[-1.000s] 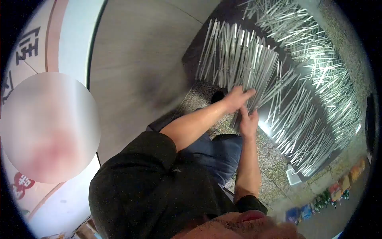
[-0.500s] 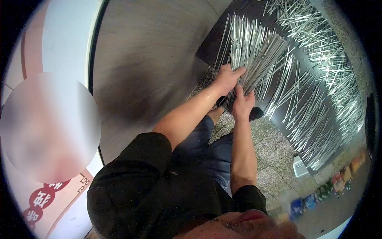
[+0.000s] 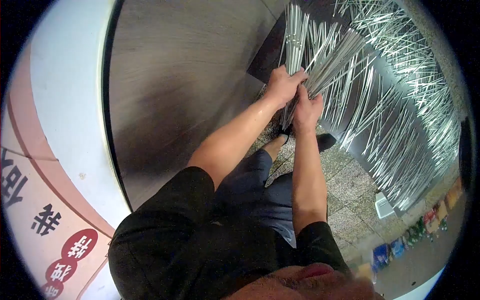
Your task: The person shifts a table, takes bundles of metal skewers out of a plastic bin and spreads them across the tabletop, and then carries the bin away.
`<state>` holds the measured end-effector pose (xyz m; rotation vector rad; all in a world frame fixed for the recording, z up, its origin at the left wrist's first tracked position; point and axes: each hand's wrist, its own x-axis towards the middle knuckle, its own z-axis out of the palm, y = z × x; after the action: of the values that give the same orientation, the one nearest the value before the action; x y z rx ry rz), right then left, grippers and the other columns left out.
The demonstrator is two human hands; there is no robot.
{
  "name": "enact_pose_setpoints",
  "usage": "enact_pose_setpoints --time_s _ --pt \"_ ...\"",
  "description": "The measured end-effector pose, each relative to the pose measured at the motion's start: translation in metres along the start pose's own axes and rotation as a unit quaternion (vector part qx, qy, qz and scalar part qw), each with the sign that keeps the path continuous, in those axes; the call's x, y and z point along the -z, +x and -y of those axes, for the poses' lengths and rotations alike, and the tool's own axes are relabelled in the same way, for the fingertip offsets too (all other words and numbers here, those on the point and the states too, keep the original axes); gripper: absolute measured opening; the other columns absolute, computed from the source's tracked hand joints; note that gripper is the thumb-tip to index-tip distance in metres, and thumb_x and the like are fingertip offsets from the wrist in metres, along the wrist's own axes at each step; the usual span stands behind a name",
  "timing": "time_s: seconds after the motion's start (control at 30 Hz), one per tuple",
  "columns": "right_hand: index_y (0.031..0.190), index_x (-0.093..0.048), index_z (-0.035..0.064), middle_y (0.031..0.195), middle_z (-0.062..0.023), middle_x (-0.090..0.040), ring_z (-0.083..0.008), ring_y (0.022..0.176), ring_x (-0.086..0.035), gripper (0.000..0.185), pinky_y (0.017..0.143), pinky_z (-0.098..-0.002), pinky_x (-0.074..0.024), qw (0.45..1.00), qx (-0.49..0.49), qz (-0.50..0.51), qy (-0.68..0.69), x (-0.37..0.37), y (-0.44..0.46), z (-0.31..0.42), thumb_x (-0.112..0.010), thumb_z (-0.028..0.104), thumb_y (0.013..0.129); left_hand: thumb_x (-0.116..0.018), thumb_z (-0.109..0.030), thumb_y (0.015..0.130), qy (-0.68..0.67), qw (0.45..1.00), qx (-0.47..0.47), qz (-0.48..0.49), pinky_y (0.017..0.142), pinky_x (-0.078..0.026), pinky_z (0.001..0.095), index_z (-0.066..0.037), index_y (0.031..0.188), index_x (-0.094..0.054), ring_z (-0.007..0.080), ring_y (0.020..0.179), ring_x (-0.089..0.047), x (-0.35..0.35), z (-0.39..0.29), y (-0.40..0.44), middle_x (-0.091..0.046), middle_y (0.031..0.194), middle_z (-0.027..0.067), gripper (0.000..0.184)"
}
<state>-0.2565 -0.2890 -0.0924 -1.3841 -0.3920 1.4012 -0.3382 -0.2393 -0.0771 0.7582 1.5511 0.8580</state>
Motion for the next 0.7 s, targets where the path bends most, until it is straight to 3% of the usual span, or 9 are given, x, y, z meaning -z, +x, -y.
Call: enact_pose_setpoints --time_s 0.1,0.17,0.27,0.3,0.4,0.43,0.7 --pt "0.102 -0.057 -0.0038 0.096 -0.01 -0.066 -0.0158 0.083 -0.061 0.022 0.074 -0.0295 -0.0475 0.996 0.011 -0.067 -0.054 -0.003 0.011 -0.006 -0.063 0.008 0.085 -0.065 -0.009 0.085 -0.076 0.996 0.039 -0.008 0.063 -0.052 0.0286 0.002 0.092 -0.062 0.0161 0.069 -0.065 0.006 -0.013 0.009 -0.067 0.079 0.0103 0.014" --pt "0.094 -0.058 -0.0047 0.084 -0.0116 -0.067 -0.0181 0.073 -0.062 0.019 0.067 -0.0315 -0.0479 0.992 0.041 -0.102 -0.062 -0.005 0.019 -0.01 -0.064 0.009 0.084 -0.063 -0.008 0.085 -0.046 0.998 0.037 -0.024 0.065 -0.054 0.0294 0.004 0.094 -0.06 0.018 0.071 -0.066 0.02 -0.017 0.015 -0.067 0.082 0.0121 0.016" --pt "0.093 -0.058 -0.0054 0.081 -0.0117 -0.068 -0.0186 0.071 -0.063 0.018 0.066 -0.0316 -0.048 0.972 0.059 -0.138 -0.179 -0.011 0.026 -0.003 -0.063 0.009 0.084 -0.061 -0.012 0.089 0.006 1.0 0.015 -0.02 0.065 -0.054 0.0296 0.004 0.096 -0.059 0.0187 0.074 -0.067 0.042 -0.022 0.012 -0.067 0.084 0.0131 0.017" --pt "0.092 -0.058 -0.0058 0.08 -0.0149 -0.067 -0.0213 0.07 -0.064 0.021 0.065 -0.0336 -0.048 0.975 0.08 -0.144 -0.146 -0.012 0.034 -0.015 -0.063 0.013 0.085 -0.061 -0.012 0.09 0.019 1.0 0.01 -0.016 0.065 -0.054 0.0296 0.004 0.097 -0.059 0.0186 0.074 -0.067 0.049 -0.021 0.008 -0.067 0.084 0.0132 0.017" --pt "0.092 -0.059 -0.0055 0.079 -0.0174 -0.067 -0.0257 0.068 -0.064 0.025 0.065 -0.0365 -0.0481 0.946 0.088 -0.186 -0.251 -0.023 0.04 -0.022 -0.065 0.018 0.085 -0.06 -0.012 0.09 0.044 0.999 0.016 -0.002 0.065 -0.054 0.0293 0.003 0.1 -0.057 0.0183 0.074 -0.067 0.063 -0.016 -0.005 -0.068 0.087 0.0137 0.018" --pt "0.091 -0.06 -0.005 0.076 -0.0191 -0.066 -0.0314 0.066 -0.064 0.03 0.064 -0.0399 -0.0477 0.937 0.125 -0.22 -0.243 -0.028 0.045 -0.029 -0.065 0.024 0.085 -0.06 -0.012 0.09 0.052 0.998 0.027 -0.006 0.065 -0.054 0.0293 0.003 0.1 -0.057 0.0184 0.074 -0.067 0.065 -0.013 -0.007 -0.068 0.087 0.0137 0.018" --pt "0.092 -0.062 -0.0045 0.077 -0.0207 -0.066 -0.0387 0.069 -0.063 0.031 0.062 -0.044 -0.0468 0.897 0.144 -0.274 -0.314 -0.007 0.047 -0.054 -0.06 0.026 0.088 -0.06 -0.01 0.09 0.032 0.998 0.051 -0.009 0.066 -0.054 0.0304 0.003 0.101 -0.057 0.0188 0.075 -0.067 0.076 0.003 -0.014 -0.067 0.088 0.0138 0.017"
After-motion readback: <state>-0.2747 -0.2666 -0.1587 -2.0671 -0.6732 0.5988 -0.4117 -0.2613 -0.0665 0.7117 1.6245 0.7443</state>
